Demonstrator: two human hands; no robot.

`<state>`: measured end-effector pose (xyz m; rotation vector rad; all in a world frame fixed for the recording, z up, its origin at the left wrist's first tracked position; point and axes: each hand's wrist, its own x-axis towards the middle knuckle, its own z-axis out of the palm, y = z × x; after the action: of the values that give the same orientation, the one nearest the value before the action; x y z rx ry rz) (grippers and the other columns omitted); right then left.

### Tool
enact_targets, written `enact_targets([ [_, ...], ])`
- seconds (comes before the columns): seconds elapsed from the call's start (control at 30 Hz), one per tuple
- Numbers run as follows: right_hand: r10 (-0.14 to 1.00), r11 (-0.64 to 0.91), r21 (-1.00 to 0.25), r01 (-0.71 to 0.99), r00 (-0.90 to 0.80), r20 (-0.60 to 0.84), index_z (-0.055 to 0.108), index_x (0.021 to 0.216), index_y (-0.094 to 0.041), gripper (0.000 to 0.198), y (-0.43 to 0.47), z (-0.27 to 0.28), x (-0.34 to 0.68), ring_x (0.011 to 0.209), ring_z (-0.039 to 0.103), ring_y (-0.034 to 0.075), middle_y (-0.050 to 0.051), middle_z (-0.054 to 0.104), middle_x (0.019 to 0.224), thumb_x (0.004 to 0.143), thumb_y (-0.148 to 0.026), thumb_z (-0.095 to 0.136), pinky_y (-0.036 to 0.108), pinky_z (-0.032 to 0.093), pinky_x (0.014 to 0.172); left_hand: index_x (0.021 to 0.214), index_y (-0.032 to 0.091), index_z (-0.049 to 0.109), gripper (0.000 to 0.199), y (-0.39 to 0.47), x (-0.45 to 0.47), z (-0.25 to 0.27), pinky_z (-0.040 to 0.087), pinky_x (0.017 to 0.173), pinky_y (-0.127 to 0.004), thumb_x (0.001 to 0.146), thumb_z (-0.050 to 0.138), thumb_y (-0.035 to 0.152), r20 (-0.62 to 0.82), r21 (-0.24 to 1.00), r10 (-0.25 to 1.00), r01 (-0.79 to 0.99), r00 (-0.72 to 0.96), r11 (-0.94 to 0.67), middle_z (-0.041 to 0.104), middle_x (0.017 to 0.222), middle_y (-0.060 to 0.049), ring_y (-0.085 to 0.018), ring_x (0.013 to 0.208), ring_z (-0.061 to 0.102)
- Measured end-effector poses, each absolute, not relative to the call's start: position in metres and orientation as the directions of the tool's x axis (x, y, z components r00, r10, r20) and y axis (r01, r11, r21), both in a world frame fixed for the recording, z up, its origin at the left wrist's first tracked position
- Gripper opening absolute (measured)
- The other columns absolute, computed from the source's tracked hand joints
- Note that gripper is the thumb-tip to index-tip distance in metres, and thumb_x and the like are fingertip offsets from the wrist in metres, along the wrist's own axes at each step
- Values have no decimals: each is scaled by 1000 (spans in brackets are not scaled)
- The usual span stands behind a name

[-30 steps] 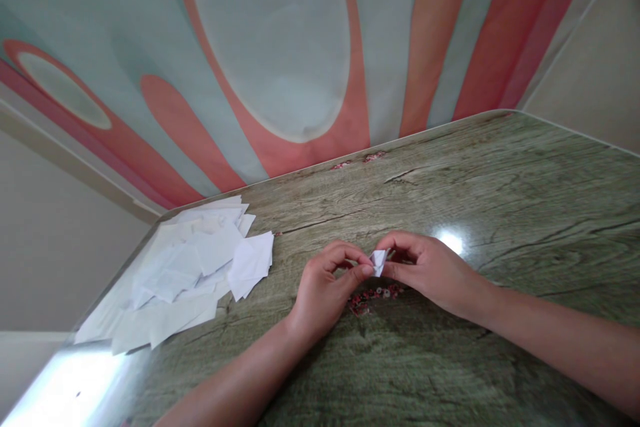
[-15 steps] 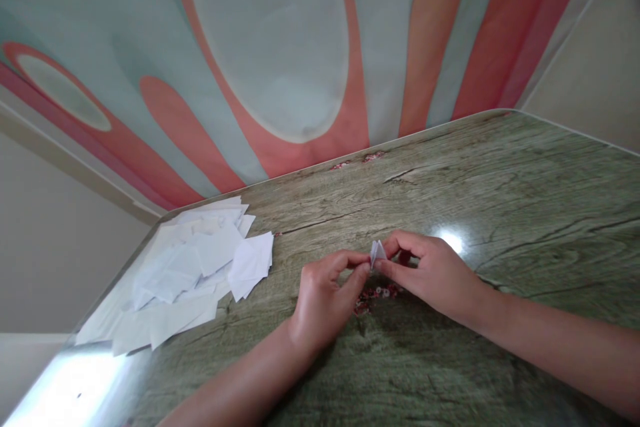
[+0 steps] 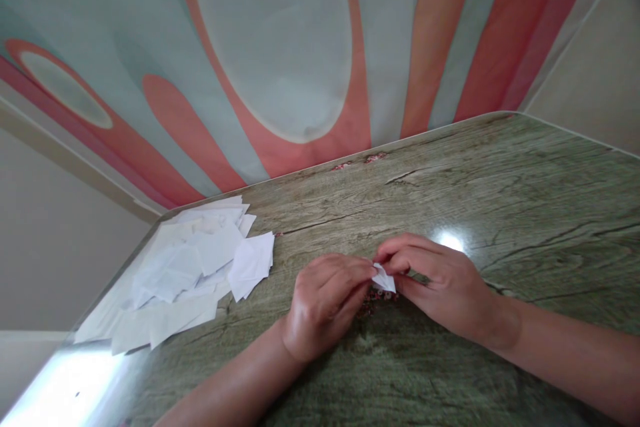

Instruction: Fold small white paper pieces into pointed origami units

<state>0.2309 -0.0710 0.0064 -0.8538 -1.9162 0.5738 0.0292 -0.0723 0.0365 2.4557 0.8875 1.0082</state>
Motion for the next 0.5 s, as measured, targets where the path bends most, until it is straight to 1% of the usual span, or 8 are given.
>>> enact_targets([
  [0.1,759,649,-691,319,-335,559,59,85,-23,11,-73,9,230,88,61,14,1,65,92,87,-13,56,28,49,79,101,21,67,25,-72,30,35,51,87,-30,82,60,6,505,553,684,411,526,-725,73,97,-4,-16,93,67],
  [0.2,828,558,-755,345,-295,477,60,91,-23,7,-73,11,228,80,60,13,0,65,87,87,-18,60,27,49,73,96,20,69,16,-71,32,34,51,82,-27,83,62,12,413,664,788,442,457,-604,74,92,-3,-15,86,68],
  [0.27,881,468,-809,355,-268,391,62,92,-23,7,-72,12,226,73,59,13,-1,65,83,85,-24,62,27,48,68,93,20,69,12,-69,34,34,51,78,-25,84,62,18,318,732,852,463,415,-499,74,91,-3,-14,82,68],
  [0.33,920,375,-858,350,-256,298,65,85,-23,6,-70,13,225,69,58,13,-2,65,78,84,-29,64,27,46,65,90,19,70,10,-68,36,33,50,76,-25,84,63,22,243,780,892,470,381,-413,73,89,-3,-14,80,67],
  [0.4,951,263,-903,340,-250,183,66,77,-22,12,-68,15,224,67,58,13,-2,65,73,83,-33,65,26,45,61,86,18,70,11,-67,37,32,49,75,-25,84,63,26,177,821,923,465,341,-330,72,85,-4,-15,79,65],
  [0.5,963,70,-959,274,-270,-6,66,75,-21,19,-66,16,225,63,58,13,-2,66,69,80,-39,65,25,44,56,86,16,67,14,-65,40,26,49,71,-24,82,65,29,59,916,958,366,281,-164,70,81,-4,-14,75,64],
])
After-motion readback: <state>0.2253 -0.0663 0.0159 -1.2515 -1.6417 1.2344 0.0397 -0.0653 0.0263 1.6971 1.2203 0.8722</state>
